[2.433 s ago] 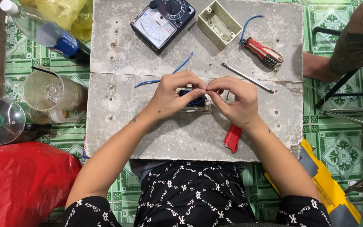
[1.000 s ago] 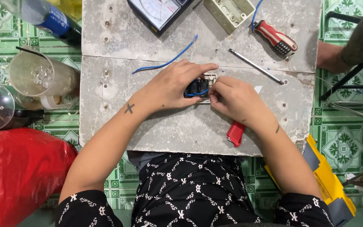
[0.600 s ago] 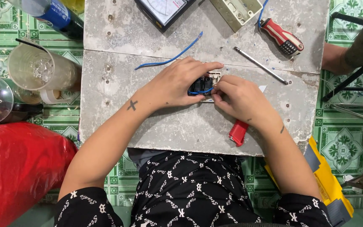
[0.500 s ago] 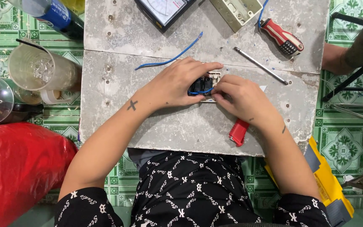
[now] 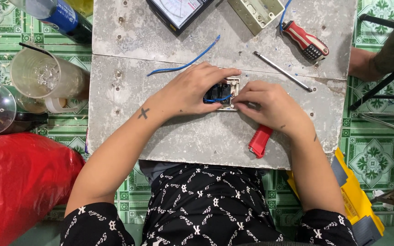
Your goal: Stripping wire insulation and connecting wires to an electrical component using a screwdriver and a utility knife.
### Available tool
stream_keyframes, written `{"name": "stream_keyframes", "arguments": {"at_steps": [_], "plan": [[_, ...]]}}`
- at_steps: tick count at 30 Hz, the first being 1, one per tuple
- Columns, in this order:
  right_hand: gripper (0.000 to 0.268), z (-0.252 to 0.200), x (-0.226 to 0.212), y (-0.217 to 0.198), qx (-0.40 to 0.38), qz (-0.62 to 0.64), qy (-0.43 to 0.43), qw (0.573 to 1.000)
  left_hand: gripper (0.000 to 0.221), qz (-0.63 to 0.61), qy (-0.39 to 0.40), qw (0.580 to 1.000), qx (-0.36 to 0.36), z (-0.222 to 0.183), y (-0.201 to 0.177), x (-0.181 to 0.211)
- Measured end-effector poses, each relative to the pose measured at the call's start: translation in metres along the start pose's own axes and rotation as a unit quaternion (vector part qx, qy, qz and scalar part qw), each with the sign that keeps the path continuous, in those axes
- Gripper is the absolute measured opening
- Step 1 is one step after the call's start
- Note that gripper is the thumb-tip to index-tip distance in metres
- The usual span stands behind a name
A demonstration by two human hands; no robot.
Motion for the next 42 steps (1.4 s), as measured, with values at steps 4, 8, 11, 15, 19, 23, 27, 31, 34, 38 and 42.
{"name": "stream_keyframes", "arguments": {"at_steps": [4,8,11,15,19,23,27,31,34,38,42], "plan": [[0.012,0.000,-0.003,0.003,-0.005,-0.002,-0.018,1.000,0.086,0.000,0.000,1.000,-0.001,0.001,0.000,0.000],[0.013,-0.001,0.000,0.005,-0.008,0.004,-0.017,1.000,0.085,-0.001,0.003,1.000,-0.001,0.001,-0.002,0.001],[0.013,-0.001,0.002,0.008,-0.010,-0.004,-0.023,1.000,0.085,0.000,0.003,1.000,0.000,0.001,-0.004,0.002],[0.011,-0.002,0.000,0.009,-0.012,-0.039,-0.028,0.999,0.085,-0.004,0.001,1.000,0.001,0.001,-0.002,0.000],[0.009,-0.004,0.000,0.010,-0.004,-0.068,-0.048,0.997,0.084,-0.002,0.001,1.000,0.000,0.001,-0.001,0.000],[0.008,-0.003,-0.001,0.009,-0.002,-0.075,-0.039,0.996,0.084,0.002,-0.002,1.000,0.000,0.000,0.003,-0.002],[0.009,-0.004,0.006,-0.001,0.015,0.012,-0.021,1.000,0.085,-0.001,-0.001,1.000,-0.005,-0.001,0.003,-0.004],[0.011,-0.010,0.023,-0.029,0.088,-0.015,-0.012,0.996,0.083,-0.003,-0.001,1.000,-0.005,-0.002,0.003,-0.002],[0.017,-0.022,0.044,-0.052,0.188,-0.190,-0.033,0.963,0.083,0.000,0.002,1.000,-0.004,-0.001,0.001,0.000],[0.017,-0.026,0.058,-0.060,0.219,-0.271,0.065,0.935,0.085,0.005,0.001,1.000,-0.012,0.000,-0.001,0.001],[0.015,-0.026,0.077,-0.060,0.203,-0.269,0.131,0.932,0.085,0.004,0.005,1.000,-0.014,-0.002,0.001,0.001]]}}
Point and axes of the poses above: each hand's wrist, its own z-axis towards the middle knuckle, its own y-axis out of the palm, x = y × z, the point moved 9 cm from there along z, towards the middle knuckle, and after that the axes turned 13 degrees about z, right-handed, at the moved point
